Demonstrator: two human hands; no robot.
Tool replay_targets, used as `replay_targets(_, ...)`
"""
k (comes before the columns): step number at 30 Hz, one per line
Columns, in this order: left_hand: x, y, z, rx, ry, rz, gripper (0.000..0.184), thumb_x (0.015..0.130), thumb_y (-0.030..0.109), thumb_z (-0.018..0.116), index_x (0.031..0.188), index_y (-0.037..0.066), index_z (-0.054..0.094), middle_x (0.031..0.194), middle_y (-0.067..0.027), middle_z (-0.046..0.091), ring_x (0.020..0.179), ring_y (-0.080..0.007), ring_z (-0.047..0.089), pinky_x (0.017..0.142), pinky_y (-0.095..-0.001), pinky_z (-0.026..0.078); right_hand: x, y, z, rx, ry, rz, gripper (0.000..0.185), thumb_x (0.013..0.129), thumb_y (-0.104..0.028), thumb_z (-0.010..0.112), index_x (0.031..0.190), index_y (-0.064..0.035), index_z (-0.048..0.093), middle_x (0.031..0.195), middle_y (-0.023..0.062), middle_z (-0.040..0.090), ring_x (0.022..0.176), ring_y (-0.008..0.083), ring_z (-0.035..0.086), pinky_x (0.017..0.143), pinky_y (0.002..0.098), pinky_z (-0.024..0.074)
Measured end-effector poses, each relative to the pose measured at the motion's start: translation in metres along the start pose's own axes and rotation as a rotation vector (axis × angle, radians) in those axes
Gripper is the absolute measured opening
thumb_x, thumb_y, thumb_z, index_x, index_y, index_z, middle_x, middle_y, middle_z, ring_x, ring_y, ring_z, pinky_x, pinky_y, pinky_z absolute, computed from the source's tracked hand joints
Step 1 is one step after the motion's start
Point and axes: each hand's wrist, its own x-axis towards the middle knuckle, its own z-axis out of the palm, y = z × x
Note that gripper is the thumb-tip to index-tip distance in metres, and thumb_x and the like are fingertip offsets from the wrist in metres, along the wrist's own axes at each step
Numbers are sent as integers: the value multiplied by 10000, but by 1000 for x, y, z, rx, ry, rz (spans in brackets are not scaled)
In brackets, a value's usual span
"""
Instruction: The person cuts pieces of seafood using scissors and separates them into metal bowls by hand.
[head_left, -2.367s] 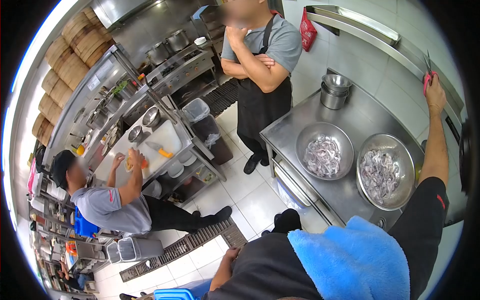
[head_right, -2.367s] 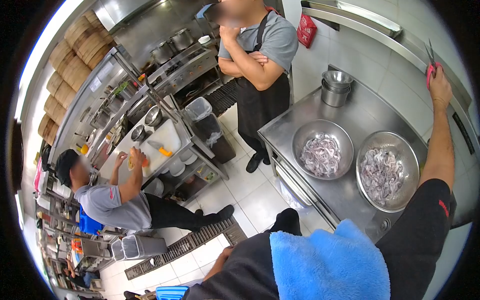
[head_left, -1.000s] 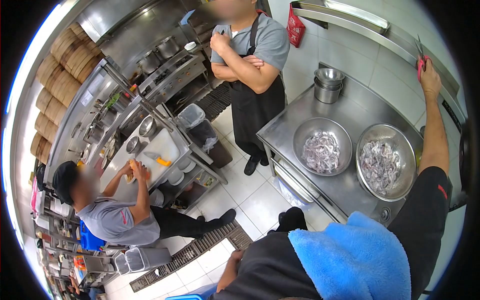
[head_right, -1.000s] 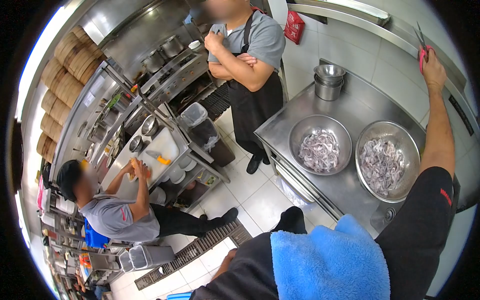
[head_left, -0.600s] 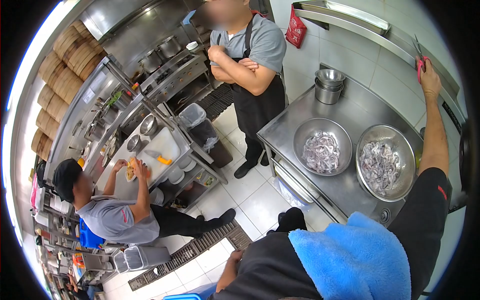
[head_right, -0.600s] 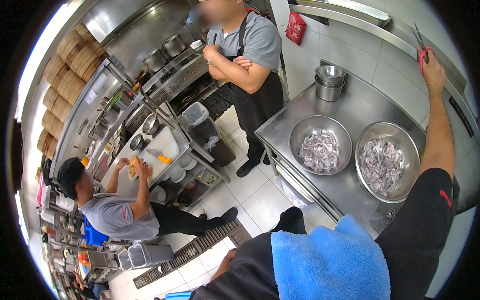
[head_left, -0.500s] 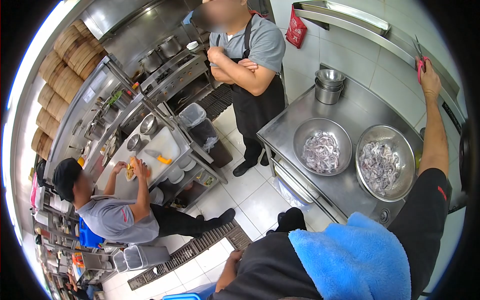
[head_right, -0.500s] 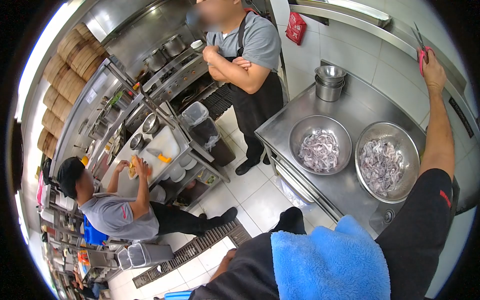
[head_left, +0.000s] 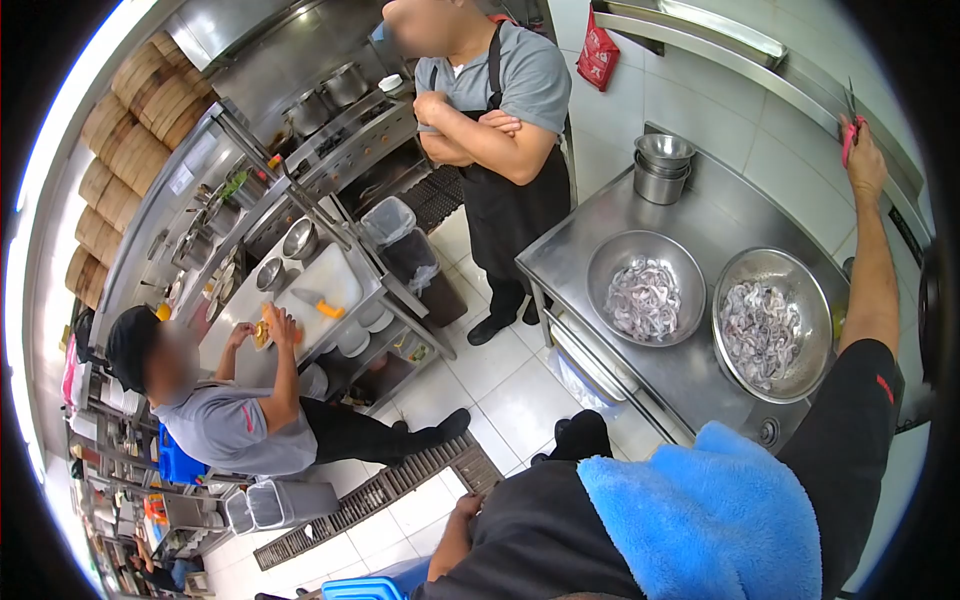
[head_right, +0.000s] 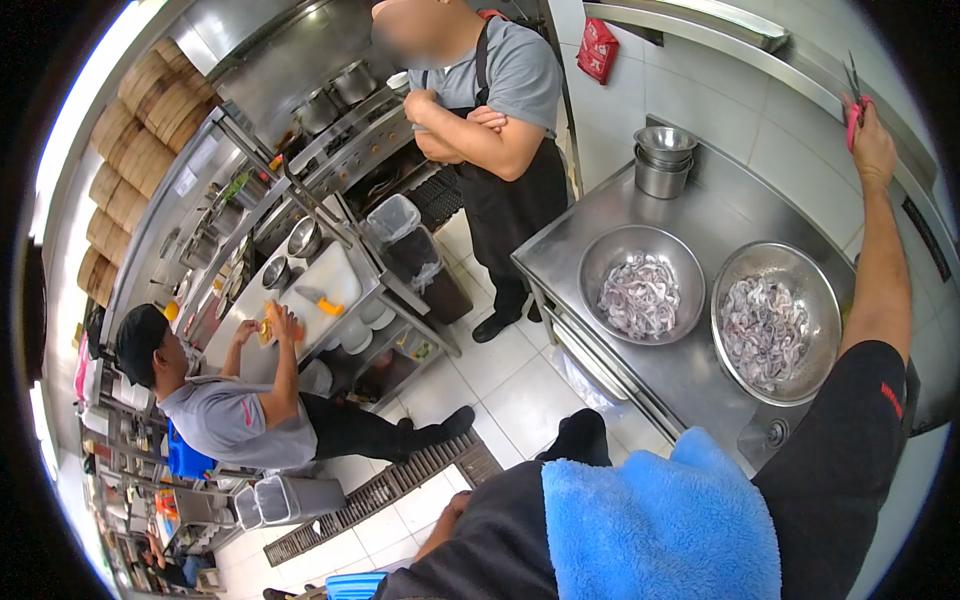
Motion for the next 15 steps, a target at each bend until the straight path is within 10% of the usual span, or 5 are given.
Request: replay_targets(15, 31, -31, -8, 65, -57, 136, 571, 936, 555, 619, 1113, 23, 723, 887, -130, 741, 788, -250, 695, 726, -396, 554, 5, 7, 7, 70, -80, 83, 660, 996, -706, 364, 1403, -215, 535, 1049, 233, 727, 923, 447, 713, 773, 560, 554)
